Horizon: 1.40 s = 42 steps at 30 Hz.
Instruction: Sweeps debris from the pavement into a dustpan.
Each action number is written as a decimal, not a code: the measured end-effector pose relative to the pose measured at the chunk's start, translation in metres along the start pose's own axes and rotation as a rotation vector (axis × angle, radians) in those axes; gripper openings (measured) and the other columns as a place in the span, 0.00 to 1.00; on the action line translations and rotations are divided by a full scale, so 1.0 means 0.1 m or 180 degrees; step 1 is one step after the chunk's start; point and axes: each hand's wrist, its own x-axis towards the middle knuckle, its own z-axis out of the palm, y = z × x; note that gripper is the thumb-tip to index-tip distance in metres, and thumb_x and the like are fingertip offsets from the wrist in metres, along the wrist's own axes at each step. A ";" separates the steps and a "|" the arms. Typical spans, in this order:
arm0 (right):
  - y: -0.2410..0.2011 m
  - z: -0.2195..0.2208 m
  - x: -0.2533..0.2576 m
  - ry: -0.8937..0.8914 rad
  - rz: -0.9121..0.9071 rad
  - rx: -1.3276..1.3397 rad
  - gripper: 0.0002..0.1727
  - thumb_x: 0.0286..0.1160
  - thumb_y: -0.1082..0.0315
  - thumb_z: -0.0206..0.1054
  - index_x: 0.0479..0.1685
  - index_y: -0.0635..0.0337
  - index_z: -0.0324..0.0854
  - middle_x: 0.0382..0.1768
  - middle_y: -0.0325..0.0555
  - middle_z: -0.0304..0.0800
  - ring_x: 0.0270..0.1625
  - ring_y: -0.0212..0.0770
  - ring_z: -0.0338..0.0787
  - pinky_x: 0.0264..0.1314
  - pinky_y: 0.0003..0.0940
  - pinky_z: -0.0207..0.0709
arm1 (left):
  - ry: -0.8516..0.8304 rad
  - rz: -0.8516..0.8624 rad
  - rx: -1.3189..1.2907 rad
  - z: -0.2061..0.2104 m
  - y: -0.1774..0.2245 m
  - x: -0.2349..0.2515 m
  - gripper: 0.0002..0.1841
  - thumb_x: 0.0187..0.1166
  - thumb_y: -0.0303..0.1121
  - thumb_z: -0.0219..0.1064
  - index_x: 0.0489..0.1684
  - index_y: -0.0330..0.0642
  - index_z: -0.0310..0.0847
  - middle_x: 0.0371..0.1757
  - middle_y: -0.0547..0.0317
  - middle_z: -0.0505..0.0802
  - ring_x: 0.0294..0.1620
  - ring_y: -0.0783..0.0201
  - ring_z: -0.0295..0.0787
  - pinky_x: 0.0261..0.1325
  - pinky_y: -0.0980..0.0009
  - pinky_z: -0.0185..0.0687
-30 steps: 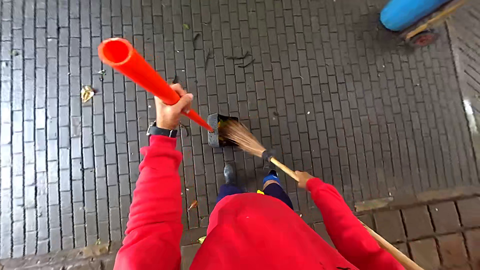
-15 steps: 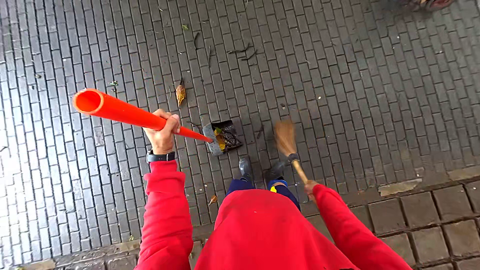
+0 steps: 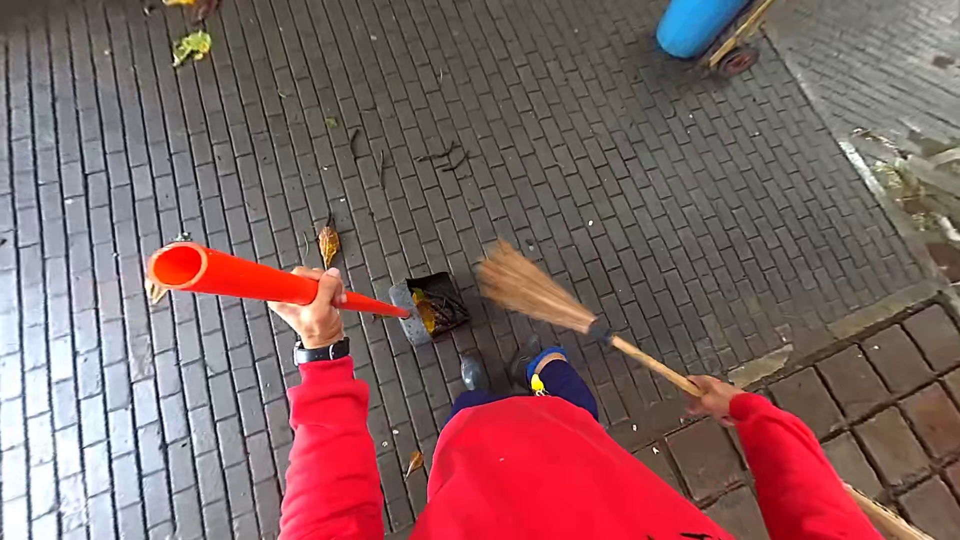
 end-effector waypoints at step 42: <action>-3.24 -6.17 2.78 0.1593 -0.0476 0.0338 0.25 0.74 0.70 0.72 0.69 0.69 0.74 0.41 0.63 0.86 0.32 0.53 0.85 0.40 0.54 0.80 | 0.2334 0.0690 0.0887 2.50 -1.22 3.08 0.11 0.76 0.21 0.59 0.27 0.50 0.72 0.10 0.71 0.79 0.09 0.71 0.76 0.16 0.74 0.80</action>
